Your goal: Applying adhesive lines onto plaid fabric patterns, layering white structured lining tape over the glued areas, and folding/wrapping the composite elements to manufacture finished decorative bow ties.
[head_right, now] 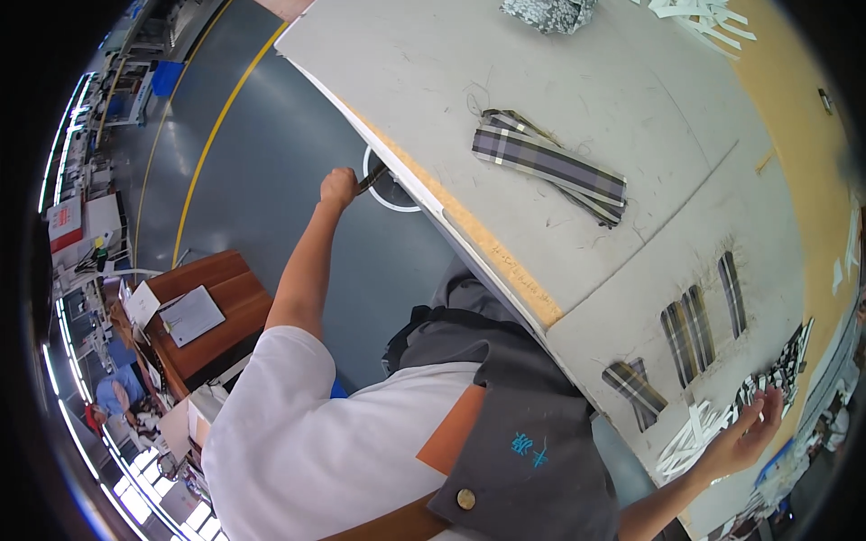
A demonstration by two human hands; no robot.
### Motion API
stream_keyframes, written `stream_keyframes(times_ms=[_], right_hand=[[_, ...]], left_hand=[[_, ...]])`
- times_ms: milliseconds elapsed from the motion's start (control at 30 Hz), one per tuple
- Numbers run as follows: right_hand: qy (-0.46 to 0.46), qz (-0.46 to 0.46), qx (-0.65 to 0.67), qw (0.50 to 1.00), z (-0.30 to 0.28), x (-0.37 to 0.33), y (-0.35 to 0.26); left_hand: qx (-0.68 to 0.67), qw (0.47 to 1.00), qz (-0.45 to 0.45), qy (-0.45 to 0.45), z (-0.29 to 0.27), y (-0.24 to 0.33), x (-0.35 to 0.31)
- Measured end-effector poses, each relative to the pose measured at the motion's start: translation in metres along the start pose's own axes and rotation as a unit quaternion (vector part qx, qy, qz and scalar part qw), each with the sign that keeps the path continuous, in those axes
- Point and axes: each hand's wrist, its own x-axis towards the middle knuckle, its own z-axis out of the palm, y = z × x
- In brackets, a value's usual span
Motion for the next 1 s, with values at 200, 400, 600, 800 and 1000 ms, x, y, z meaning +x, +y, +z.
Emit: stream_keyframes(times_ms=[200, 400, 600, 800, 1000], right_hand=[[-0.004, 0.029, -0.021, 0.999, -0.009, -0.01, -0.005], [-0.013, 0.019, -0.017, 1.0, -0.003, -0.01, -0.013], [-0.028, -0.015, -0.006, 0.999, 0.008, -0.007, -0.014], [-0.045, -0.054, 0.0, 0.998, 0.022, -0.005, -0.034], [-0.077, -0.093, 0.065, 0.991, 0.056, -0.007, -0.064]], left_hand=[[-0.071, 0.996, -0.061, -0.008, 0.049, -0.002, 0.034], [-0.151, 0.986, -0.061, 0.045, 0.074, -0.004, 0.04], [-0.29, 0.928, -0.049, 0.228, 0.034, -0.026, 0.005], [-0.42, 0.757, -0.062, 0.496, -0.075, -0.005, -0.041], [-0.445, 0.759, 0.249, 0.405, -0.2, 0.103, -0.136]])
